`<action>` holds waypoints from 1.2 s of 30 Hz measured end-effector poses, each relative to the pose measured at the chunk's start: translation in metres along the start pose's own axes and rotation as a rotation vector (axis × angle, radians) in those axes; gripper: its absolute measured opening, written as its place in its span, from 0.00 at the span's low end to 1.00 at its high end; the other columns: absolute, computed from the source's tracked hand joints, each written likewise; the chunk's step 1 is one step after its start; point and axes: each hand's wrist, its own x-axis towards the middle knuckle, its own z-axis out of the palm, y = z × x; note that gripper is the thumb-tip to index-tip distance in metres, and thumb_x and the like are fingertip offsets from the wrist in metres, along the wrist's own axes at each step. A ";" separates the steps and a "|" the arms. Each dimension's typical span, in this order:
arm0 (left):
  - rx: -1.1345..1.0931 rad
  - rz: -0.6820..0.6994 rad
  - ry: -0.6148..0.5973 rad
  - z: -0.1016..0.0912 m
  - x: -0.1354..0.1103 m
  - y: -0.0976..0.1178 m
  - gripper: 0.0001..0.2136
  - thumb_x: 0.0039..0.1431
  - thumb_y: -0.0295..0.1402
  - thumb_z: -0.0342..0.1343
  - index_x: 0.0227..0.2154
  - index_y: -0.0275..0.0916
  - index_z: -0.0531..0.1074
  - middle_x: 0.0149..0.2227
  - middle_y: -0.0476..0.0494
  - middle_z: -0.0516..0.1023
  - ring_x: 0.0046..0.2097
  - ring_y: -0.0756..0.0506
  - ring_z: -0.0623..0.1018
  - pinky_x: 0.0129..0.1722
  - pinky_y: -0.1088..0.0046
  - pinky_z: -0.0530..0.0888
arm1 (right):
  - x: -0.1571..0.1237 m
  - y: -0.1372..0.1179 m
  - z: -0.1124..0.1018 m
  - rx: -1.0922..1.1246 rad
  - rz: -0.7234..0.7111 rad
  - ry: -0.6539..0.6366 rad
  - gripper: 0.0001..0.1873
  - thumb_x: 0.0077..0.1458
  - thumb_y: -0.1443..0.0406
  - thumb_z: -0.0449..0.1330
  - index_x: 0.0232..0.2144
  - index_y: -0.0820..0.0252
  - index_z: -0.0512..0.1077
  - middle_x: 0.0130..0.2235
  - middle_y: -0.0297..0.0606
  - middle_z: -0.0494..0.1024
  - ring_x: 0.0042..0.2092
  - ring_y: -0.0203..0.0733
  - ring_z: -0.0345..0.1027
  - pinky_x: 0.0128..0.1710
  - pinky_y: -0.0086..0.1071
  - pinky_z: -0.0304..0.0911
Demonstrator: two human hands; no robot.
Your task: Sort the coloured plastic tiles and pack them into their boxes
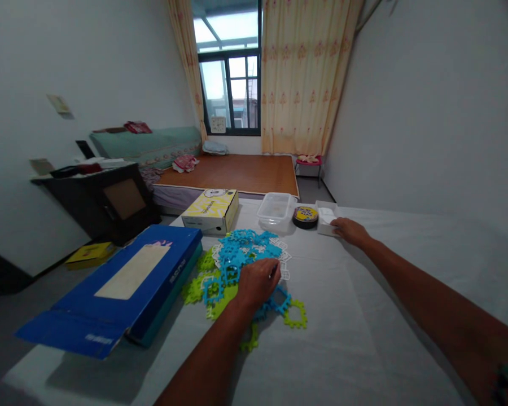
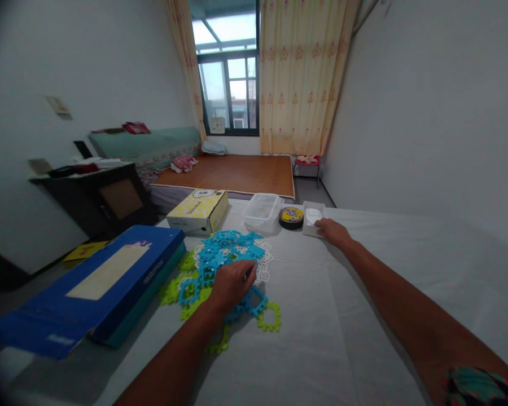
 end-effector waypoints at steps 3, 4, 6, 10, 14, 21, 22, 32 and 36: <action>-0.006 0.004 0.010 0.001 -0.001 -0.001 0.11 0.65 0.34 0.47 0.33 0.43 0.74 0.34 0.46 0.81 0.36 0.48 0.77 0.35 0.74 0.66 | 0.007 -0.003 0.000 0.011 -0.018 0.001 0.16 0.58 0.65 0.54 0.47 0.60 0.75 0.48 0.45 0.77 0.48 0.46 0.68 0.46 0.34 0.61; -0.007 0.006 0.016 0.002 -0.001 -0.001 0.11 0.65 0.34 0.47 0.34 0.43 0.74 0.34 0.46 0.81 0.36 0.48 0.77 0.35 0.74 0.66 | 0.009 -0.005 -0.001 0.012 -0.018 0.003 0.16 0.58 0.65 0.54 0.47 0.59 0.75 0.47 0.45 0.77 0.48 0.46 0.68 0.46 0.34 0.61; -0.005 0.013 0.023 0.003 -0.001 -0.001 0.11 0.65 0.34 0.47 0.34 0.43 0.75 0.34 0.45 0.81 0.36 0.48 0.77 0.35 0.74 0.67 | 0.012 -0.010 -0.002 0.008 -0.024 -0.001 0.16 0.58 0.66 0.54 0.46 0.58 0.75 0.46 0.44 0.77 0.48 0.45 0.68 0.45 0.34 0.61; 0.008 0.028 0.016 0.003 -0.001 0.000 0.11 0.65 0.34 0.47 0.33 0.43 0.74 0.33 0.45 0.80 0.35 0.48 0.77 0.34 0.74 0.67 | 0.017 -0.020 -0.004 -0.002 -0.038 -0.011 0.15 0.59 0.65 0.54 0.46 0.58 0.75 0.48 0.43 0.77 0.49 0.45 0.68 0.45 0.33 0.61; 0.030 0.024 -0.011 0.001 -0.001 0.003 0.11 0.65 0.34 0.47 0.33 0.42 0.75 0.33 0.45 0.81 0.35 0.47 0.78 0.34 0.73 0.67 | 0.023 -0.028 -0.004 -0.001 -0.043 -0.016 0.15 0.59 0.66 0.54 0.46 0.59 0.75 0.47 0.44 0.77 0.49 0.45 0.68 0.46 0.33 0.61; 0.018 -0.023 -0.015 -0.002 -0.001 0.000 0.12 0.65 0.35 0.47 0.34 0.42 0.75 0.35 0.44 0.81 0.36 0.46 0.78 0.36 0.72 0.69 | 0.013 -0.023 -0.003 0.020 -0.053 -0.002 0.18 0.58 0.70 0.53 0.48 0.61 0.75 0.49 0.48 0.76 0.51 0.47 0.68 0.49 0.37 0.62; 0.015 -0.026 -0.004 -0.005 0.000 0.001 0.12 0.65 0.35 0.47 0.35 0.43 0.76 0.35 0.44 0.81 0.37 0.46 0.78 0.37 0.72 0.69 | 0.009 -0.022 -0.003 0.011 -0.051 0.018 0.18 0.57 0.71 0.53 0.49 0.61 0.74 0.50 0.48 0.75 0.52 0.48 0.67 0.49 0.38 0.62; 0.231 -0.154 0.074 -0.136 -0.017 -0.019 0.15 0.64 0.37 0.50 0.51 0.44 0.74 0.52 0.43 0.77 0.53 0.43 0.72 0.51 0.68 0.69 | -0.046 -0.094 -0.025 0.067 -0.336 0.190 0.19 0.59 0.65 0.52 0.51 0.57 0.72 0.55 0.47 0.73 0.54 0.54 0.64 0.49 0.48 0.66; 0.453 -0.544 0.084 -0.204 -0.057 -0.111 0.17 0.64 0.38 0.47 0.50 0.43 0.74 0.54 0.39 0.75 0.54 0.37 0.72 0.50 0.61 0.69 | -0.078 -0.141 -0.036 0.141 -0.507 0.207 0.17 0.60 0.65 0.51 0.50 0.56 0.73 0.53 0.46 0.75 0.53 0.53 0.66 0.49 0.48 0.66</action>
